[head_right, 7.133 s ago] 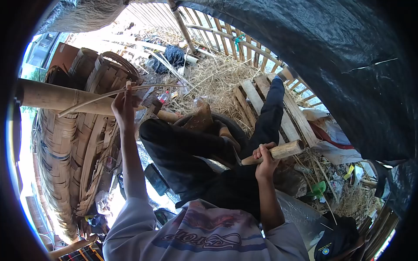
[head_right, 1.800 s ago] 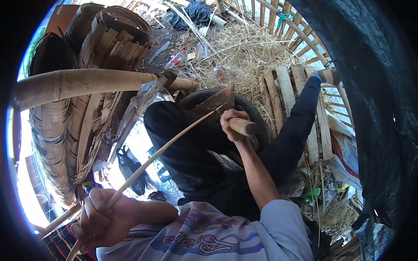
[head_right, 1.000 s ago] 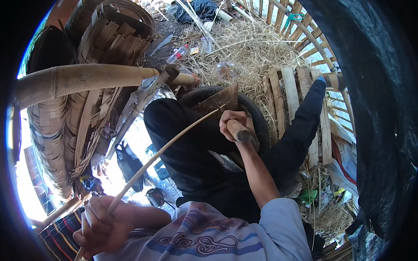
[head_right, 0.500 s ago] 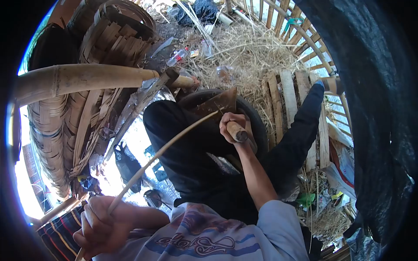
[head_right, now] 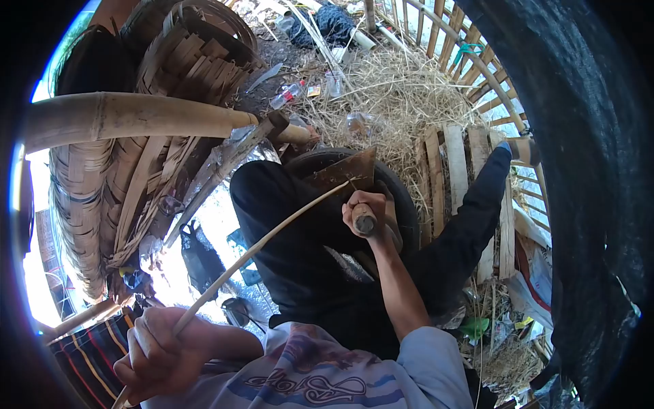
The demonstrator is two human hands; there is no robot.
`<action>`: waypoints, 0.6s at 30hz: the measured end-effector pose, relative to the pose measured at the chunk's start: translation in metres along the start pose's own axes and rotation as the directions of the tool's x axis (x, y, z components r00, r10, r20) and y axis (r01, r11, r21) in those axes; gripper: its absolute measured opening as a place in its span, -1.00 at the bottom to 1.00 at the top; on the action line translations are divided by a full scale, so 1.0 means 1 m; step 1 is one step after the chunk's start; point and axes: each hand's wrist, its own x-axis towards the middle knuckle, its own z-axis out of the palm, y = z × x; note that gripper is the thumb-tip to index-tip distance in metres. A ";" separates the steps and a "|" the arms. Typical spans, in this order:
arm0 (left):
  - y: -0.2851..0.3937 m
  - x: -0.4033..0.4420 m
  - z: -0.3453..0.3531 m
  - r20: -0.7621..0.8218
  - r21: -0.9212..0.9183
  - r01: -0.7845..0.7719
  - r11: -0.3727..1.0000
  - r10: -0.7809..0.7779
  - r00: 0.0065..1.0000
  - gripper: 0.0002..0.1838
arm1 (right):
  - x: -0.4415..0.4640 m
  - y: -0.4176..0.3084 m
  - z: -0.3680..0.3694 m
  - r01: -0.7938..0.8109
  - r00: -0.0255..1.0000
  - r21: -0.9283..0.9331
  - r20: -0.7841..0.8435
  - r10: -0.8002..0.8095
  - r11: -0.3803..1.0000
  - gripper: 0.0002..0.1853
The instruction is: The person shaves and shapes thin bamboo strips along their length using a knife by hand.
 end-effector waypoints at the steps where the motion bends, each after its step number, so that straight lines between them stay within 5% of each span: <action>1: 0.000 -0.001 0.000 -0.002 0.002 -0.004 1.000 0.004 1.000 -0.54 | -0.001 -0.007 0.004 0.000 1.000 -0.006 0.002 0.000 1.000 -0.59; 3: 0.000 -0.001 -0.001 -0.013 -0.005 0.003 1.000 -0.003 1.000 -0.54 | -0.016 0.000 0.006 -0.033 0.999 0.022 -0.036 0.034 0.999 -0.59; 5: -0.002 0.002 -0.006 0.067 0.021 0.042 0.999 -0.043 0.997 -0.66 | -0.016 0.021 -0.008 -0.087 0.995 -0.242 0.024 0.095 0.966 -0.74; 9: 0.001 0.002 -0.013 0.049 -0.055 0.060 0.997 -0.057 0.997 -0.66 | -0.007 0.011 -0.005 -0.099 0.993 0.043 -0.064 0.102 0.994 -0.62; 11: -0.004 0.004 -0.011 0.030 0.004 -0.005 1.000 0.005 1.000 -0.69 | -0.011 0.014 -0.006 -0.076 0.993 0.038 -0.085 0.079 0.996 -0.64; 13: -0.004 0.004 -0.010 0.049 -0.007 0.001 1.000 -0.001 0.999 -0.71 | -0.006 0.011 -0.005 -0.140 0.989 -0.170 -0.080 0.128 0.975 -0.65; 15: -0.003 0.002 -0.011 0.081 -0.002 0.044 0.999 -0.044 0.996 -0.73 | -0.004 -0.001 0.001 -0.046 0.993 0.148 -0.102 0.061 0.988 -0.68; 17: 0.000 0.006 -0.013 0.098 0.037 0.102 0.994 -0.106 0.990 -0.74 | -0.002 -0.016 0.006 -0.095 0.993 0.204 -0.051 0.107 0.974 -0.70; 18: 0.002 0.006 -0.015 0.115 0.039 0.122 0.992 -0.125 0.985 -0.74 | -0.007 -0.004 0.001 -0.143 0.989 0.046 -0.029 0.144 0.989 -0.71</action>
